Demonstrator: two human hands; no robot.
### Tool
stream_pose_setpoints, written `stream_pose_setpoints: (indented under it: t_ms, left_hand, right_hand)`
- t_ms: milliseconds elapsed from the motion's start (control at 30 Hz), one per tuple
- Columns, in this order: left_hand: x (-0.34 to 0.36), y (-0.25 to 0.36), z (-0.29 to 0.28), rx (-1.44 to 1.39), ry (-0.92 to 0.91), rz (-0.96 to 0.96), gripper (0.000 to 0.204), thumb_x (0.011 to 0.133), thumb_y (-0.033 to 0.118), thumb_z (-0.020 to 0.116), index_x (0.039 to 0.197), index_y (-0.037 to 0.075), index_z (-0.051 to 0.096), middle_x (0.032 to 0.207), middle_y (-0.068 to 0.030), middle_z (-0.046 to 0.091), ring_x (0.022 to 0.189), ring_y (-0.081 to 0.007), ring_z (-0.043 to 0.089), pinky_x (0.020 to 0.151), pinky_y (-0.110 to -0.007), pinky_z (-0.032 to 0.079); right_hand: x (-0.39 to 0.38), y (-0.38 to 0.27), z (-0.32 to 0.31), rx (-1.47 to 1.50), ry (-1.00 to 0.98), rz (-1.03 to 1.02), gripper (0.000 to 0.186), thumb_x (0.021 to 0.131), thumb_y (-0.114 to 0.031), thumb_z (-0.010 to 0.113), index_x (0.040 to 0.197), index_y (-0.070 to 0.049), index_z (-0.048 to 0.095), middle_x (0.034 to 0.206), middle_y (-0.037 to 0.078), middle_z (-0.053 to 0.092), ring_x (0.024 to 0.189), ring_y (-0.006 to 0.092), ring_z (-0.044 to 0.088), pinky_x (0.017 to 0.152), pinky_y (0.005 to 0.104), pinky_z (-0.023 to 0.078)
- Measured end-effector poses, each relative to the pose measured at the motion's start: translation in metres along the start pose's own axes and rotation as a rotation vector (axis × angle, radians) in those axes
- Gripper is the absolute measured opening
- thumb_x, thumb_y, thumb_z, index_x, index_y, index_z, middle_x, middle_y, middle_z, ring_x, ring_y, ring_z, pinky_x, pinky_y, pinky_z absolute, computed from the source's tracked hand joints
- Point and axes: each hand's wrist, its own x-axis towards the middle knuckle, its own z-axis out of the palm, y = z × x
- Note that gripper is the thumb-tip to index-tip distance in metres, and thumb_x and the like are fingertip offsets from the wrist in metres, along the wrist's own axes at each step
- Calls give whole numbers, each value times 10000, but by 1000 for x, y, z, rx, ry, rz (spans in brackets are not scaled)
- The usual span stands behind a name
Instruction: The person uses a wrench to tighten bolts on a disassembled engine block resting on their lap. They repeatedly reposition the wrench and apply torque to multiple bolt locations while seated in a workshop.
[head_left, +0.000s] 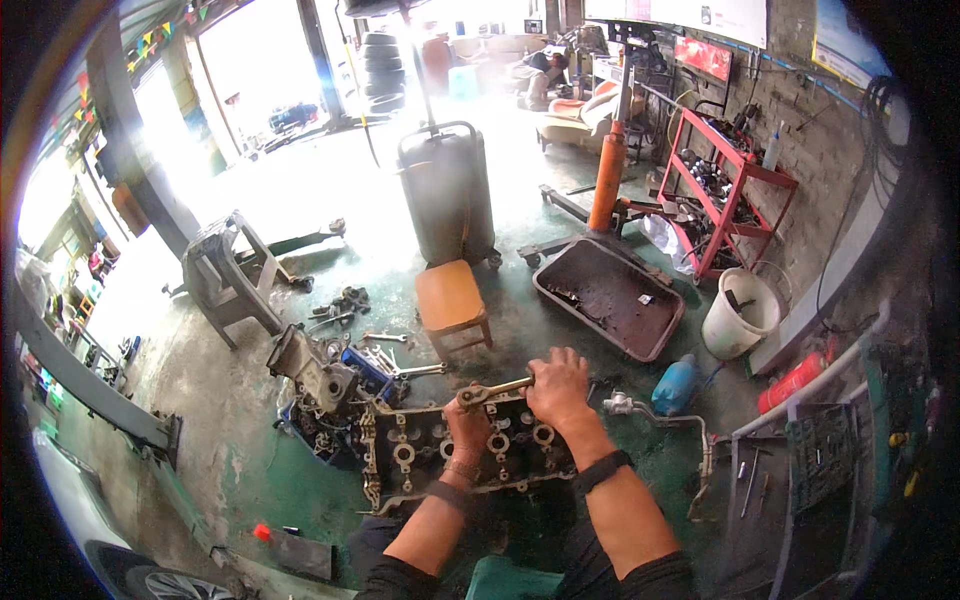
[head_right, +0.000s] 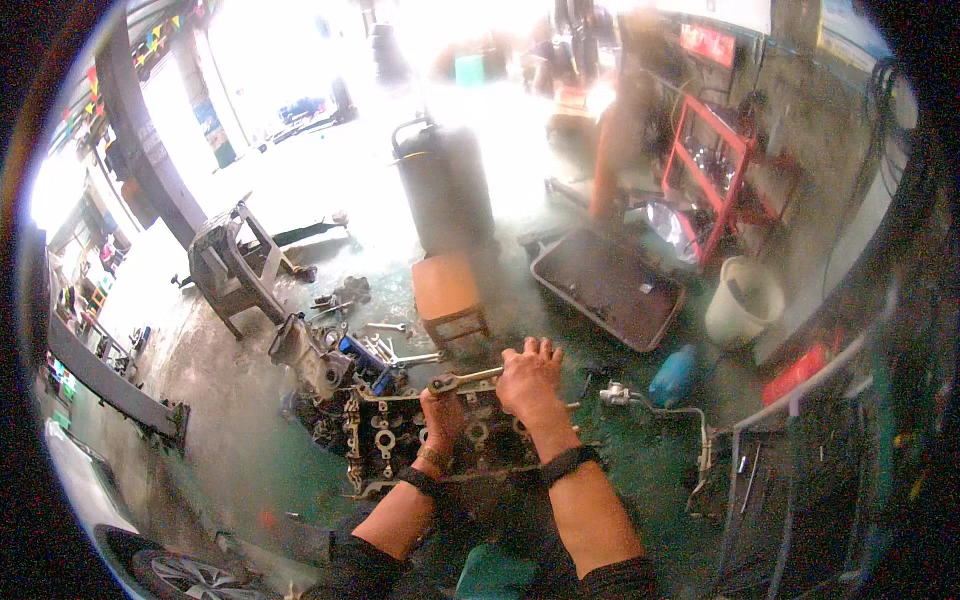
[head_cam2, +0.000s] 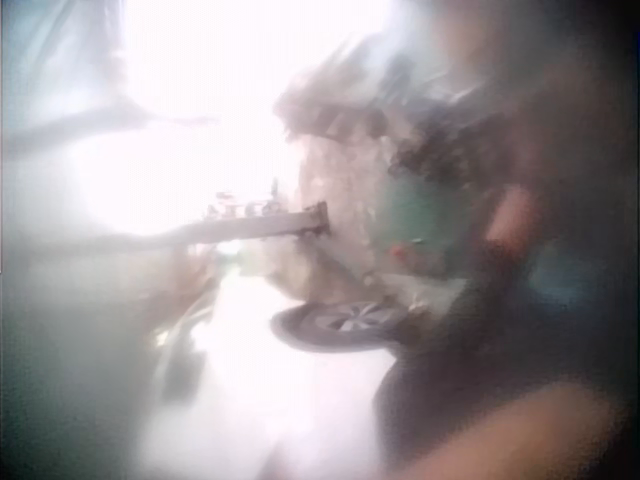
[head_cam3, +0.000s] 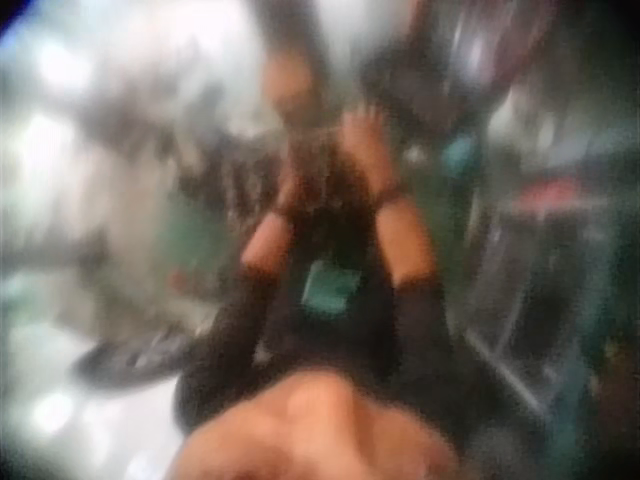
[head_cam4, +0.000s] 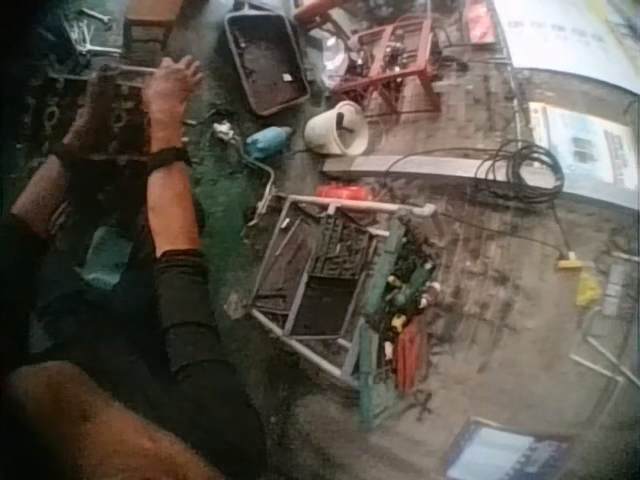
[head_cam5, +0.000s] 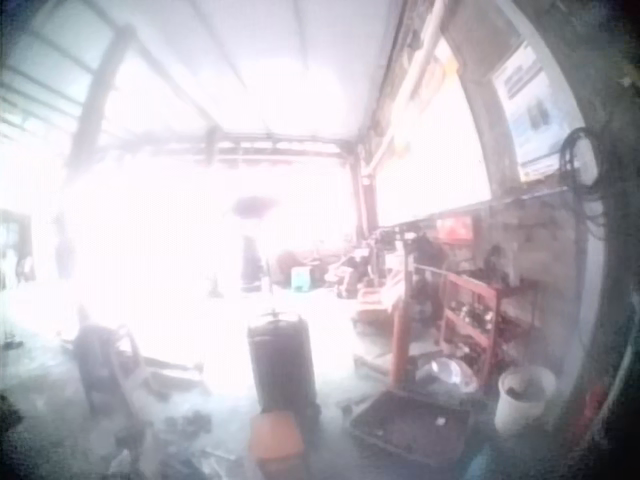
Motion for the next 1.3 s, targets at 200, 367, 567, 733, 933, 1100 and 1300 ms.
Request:
stream_pose_setpoints:
  t_ms: [200, 367, 567, 733, 933, 1100, 1300]
  left_hand:
    - [0, 12, -1, -81, 14, -74, 125, 904, 29, 548, 897, -37, 655, 712, -148, 627, 631, -167, 518, 608, -328, 466]
    - [-18, 28, -7, 29, 25, 176, 38, 848, -50, 583, 847, -47, 620, 754, -174, 639, 651, -242, 605, 634, -316, 487]
    - [-17, 21, -8, 27, 0, 125, 56, 830, -71, 601, 784, -40, 610, 678, -162, 606, 627, -219, 583, 616, -313, 479]
    - [13, -5, -5, -115, -90, -29, 94, 853, -22, 560, 871, -40, 650, 745, -213, 634, 675, -346, 622, 609, -365, 485]
    - [2, -1, -4, -87, -60, 45, 79, 864, -4, 570, 851, -37, 640, 705, -189, 609, 637, -294, 601, 586, -361, 471]
    - [-22, 25, -11, -26, -20, 198, 152, 928, 51, 572, 824, -36, 640, 657, -91, 576, 618, -105, 516, 566, -316, 452]
    - [7, 19, -10, -176, -17, 173, 110, 899, 26, 563, 865, -26, 654, 709, -102, 610, 659, -143, 530, 610, -317, 467]
  right_hand:
    - [10, -2, 9, -2, -8, 34, 347, 785, -320, 739, 1053, -105, 691, 1243, 141, 520, 1231, 334, 426, 1065, 503, 301]
    - [7, 5, 6, 30, -37, -58, 335, 778, -218, 687, 1070, -60, 641, 1284, 218, 491, 1252, 394, 403, 1081, 550, 246]
    - [6, -3, 13, 60, 201, -19, 407, 703, -154, 720, 1077, -14, 648, 1364, 273, 407, 1325, 469, 315, 1124, 561, 240]
    - [9, -4, 8, 35, 75, 51, 432, 766, -320, 767, 1083, -44, 664, 1254, 199, 529, 1243, 414, 418, 1051, 517, 353]
    - [5, 2, -7, 35, -99, 47, 399, 801, -344, 721, 1087, -73, 661, 1167, 160, 589, 1191, 385, 464, 1029, 508, 363]
    - [3, 5, -5, -2, -128, -22, 401, 810, -337, 701, 1115, -82, 644, 1197, 163, 572, 1211, 400, 450, 1034, 527, 363]
    - [3, 3, 0, 11, -32, 30, 401, 777, -354, 758, 1081, -102, 687, 1170, 127, 610, 1153, 358, 495, 976, 472, 439]
